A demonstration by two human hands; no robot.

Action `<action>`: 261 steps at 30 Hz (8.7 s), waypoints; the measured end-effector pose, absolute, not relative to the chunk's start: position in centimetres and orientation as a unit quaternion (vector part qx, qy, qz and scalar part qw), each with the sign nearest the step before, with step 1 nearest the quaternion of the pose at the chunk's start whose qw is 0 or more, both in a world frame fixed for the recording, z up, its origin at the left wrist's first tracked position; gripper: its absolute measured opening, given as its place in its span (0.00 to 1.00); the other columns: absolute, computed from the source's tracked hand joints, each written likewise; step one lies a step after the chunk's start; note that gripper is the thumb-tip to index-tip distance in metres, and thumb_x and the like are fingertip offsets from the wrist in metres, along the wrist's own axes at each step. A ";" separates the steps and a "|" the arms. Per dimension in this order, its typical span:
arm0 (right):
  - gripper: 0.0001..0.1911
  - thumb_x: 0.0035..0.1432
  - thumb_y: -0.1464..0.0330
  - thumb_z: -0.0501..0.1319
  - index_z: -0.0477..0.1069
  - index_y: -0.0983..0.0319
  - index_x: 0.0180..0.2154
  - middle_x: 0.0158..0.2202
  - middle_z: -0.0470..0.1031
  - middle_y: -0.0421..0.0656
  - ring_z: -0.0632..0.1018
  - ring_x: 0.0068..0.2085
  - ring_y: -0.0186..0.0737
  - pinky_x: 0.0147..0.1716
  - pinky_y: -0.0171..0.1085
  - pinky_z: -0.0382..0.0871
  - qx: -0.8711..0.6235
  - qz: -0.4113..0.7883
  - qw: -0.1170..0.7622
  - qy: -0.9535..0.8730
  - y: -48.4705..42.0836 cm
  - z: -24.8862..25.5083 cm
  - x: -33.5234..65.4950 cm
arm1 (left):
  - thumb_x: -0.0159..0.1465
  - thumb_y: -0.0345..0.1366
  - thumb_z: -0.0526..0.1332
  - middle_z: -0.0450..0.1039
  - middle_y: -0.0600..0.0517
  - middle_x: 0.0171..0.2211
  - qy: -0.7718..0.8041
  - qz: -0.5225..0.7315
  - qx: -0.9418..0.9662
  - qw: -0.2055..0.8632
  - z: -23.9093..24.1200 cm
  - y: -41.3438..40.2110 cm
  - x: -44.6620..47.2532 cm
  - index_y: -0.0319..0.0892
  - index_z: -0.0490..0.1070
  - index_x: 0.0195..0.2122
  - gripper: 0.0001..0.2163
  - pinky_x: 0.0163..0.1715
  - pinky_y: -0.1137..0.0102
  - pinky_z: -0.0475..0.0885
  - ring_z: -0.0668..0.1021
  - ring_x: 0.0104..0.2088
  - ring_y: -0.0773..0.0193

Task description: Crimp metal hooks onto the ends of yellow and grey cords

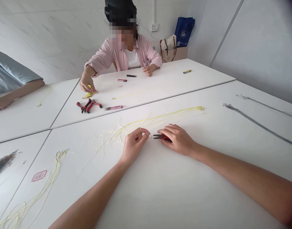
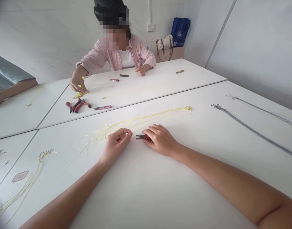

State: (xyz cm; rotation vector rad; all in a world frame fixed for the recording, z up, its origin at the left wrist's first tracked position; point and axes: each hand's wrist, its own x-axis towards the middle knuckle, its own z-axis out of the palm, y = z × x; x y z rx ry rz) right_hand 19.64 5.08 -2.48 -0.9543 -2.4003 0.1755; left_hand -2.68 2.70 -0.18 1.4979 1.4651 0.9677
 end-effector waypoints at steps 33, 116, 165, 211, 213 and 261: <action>0.06 0.60 0.76 0.60 0.69 0.60 0.32 0.28 0.74 0.39 0.71 0.29 0.36 0.30 0.34 0.58 -0.371 0.064 0.249 -0.892 4.7 -2.7 19.6 | 0.65 0.41 0.60 0.43 0.61 0.20 0.607 0.346 0.630 0.339 -0.4 2.3 -2.4 0.44 0.76 0.33 0.09 0.25 0.72 0.52 0.54 0.23 0.69; 0.05 0.64 0.74 0.62 0.72 0.59 0.41 0.36 0.78 0.44 0.74 0.40 0.44 0.38 0.41 0.69 -0.388 0.161 0.301 -0.856 4.0 -2.7 18.6 | 0.65 0.45 0.59 0.47 0.61 0.19 0.573 0.377 0.597 0.416 0.1 3.1 -3.0 0.42 0.72 0.33 0.12 0.21 0.73 0.48 0.53 0.20 0.71; 0.07 0.62 0.77 0.61 0.71 0.59 0.38 0.33 0.78 0.41 0.75 0.32 0.38 0.33 0.36 0.66 -0.372 0.159 0.319 -0.857 3.7 -2.8 18.7 | 0.65 0.41 0.59 0.43 0.61 0.20 0.605 0.361 0.622 0.343 -0.2 2.6 -2.7 0.43 0.76 0.33 0.09 0.23 0.72 0.50 0.53 0.21 0.70; 0.05 0.62 0.75 0.63 0.70 0.59 0.37 0.35 0.79 0.42 0.74 0.34 0.40 0.41 0.40 0.66 -0.408 0.176 0.309 -0.841 3.6 -2.4 18.3 | 0.68 0.46 0.59 0.73 0.54 0.29 0.502 0.394 0.602 0.480 0.2 3.3 -3.3 0.42 0.69 0.34 0.13 0.30 0.72 0.67 0.71 0.25 0.70; 0.05 0.63 0.74 0.63 0.70 0.58 0.37 0.35 0.78 0.41 0.74 0.34 0.40 0.40 0.40 0.66 -0.412 0.175 0.310 -0.839 3.6 -2.4 18.3 | 0.68 0.46 0.59 0.73 0.53 0.29 0.505 0.393 0.603 0.477 0.3 3.3 -3.3 0.42 0.69 0.34 0.13 0.30 0.72 0.67 0.71 0.25 0.70; 0.07 0.62 0.73 0.62 0.67 0.58 0.31 0.26 0.71 0.37 0.69 0.26 0.34 0.28 0.33 0.59 -0.430 0.178 0.321 -0.825 3.1 -2.3 18.2 | 0.68 0.41 0.56 0.55 0.58 0.22 0.548 0.357 0.624 0.427 -0.6 3.4 -3.5 0.44 0.69 0.34 0.09 0.24 0.71 0.54 0.58 0.23 0.69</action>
